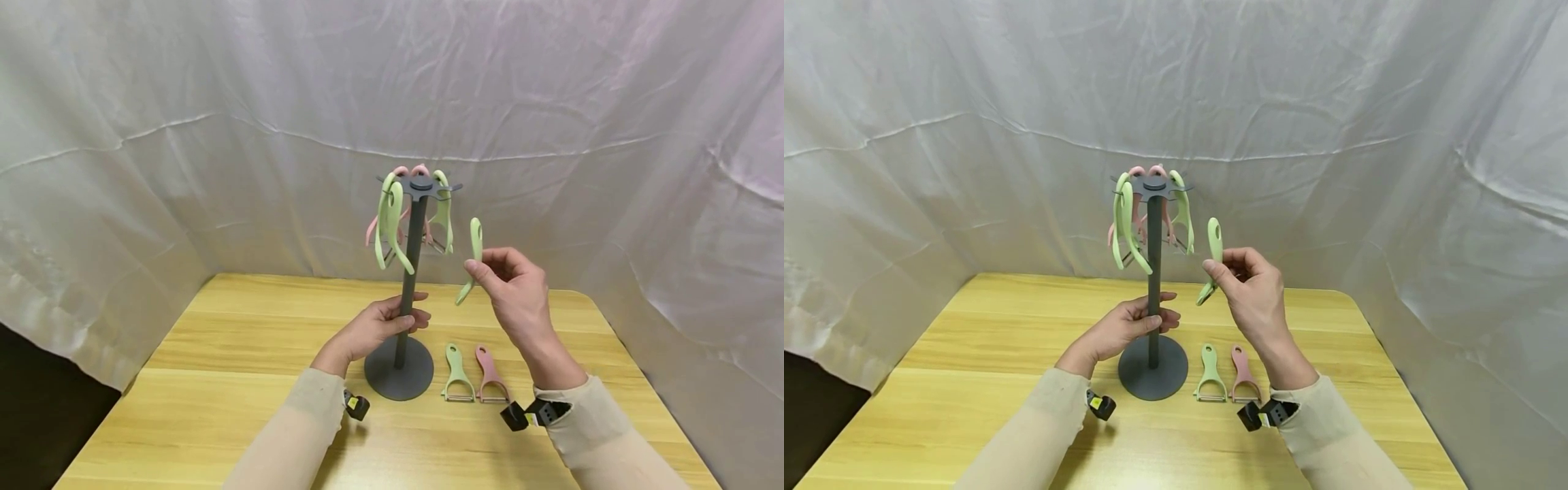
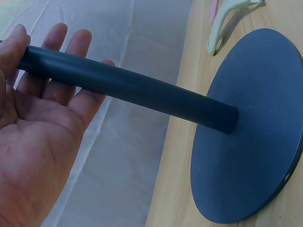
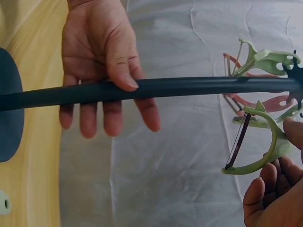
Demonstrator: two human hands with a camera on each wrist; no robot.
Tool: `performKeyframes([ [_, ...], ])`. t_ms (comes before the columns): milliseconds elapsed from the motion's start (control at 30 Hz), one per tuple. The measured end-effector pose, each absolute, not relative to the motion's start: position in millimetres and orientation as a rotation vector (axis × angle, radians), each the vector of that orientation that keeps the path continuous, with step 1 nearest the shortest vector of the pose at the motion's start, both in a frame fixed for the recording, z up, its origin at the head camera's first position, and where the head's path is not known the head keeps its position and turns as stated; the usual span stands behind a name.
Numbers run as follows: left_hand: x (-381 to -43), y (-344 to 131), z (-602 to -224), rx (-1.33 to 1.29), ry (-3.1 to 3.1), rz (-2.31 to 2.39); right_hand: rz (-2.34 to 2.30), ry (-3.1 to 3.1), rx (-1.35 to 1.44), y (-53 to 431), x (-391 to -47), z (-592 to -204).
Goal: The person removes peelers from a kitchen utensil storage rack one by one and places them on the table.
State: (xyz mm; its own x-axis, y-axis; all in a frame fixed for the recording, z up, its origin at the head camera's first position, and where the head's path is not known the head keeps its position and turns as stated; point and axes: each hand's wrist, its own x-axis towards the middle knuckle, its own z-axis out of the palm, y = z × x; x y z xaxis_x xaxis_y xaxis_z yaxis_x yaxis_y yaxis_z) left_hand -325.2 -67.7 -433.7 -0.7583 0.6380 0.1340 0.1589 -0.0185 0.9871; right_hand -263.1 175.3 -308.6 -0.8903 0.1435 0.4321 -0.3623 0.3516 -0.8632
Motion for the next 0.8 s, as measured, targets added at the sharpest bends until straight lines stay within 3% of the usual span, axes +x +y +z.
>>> performKeyframes([
  [800,-323.5,-67.0,-432.8,0.817,1.901,1.845,1.468,-2.297,0.083,186.1,-264.0,-351.6],
])
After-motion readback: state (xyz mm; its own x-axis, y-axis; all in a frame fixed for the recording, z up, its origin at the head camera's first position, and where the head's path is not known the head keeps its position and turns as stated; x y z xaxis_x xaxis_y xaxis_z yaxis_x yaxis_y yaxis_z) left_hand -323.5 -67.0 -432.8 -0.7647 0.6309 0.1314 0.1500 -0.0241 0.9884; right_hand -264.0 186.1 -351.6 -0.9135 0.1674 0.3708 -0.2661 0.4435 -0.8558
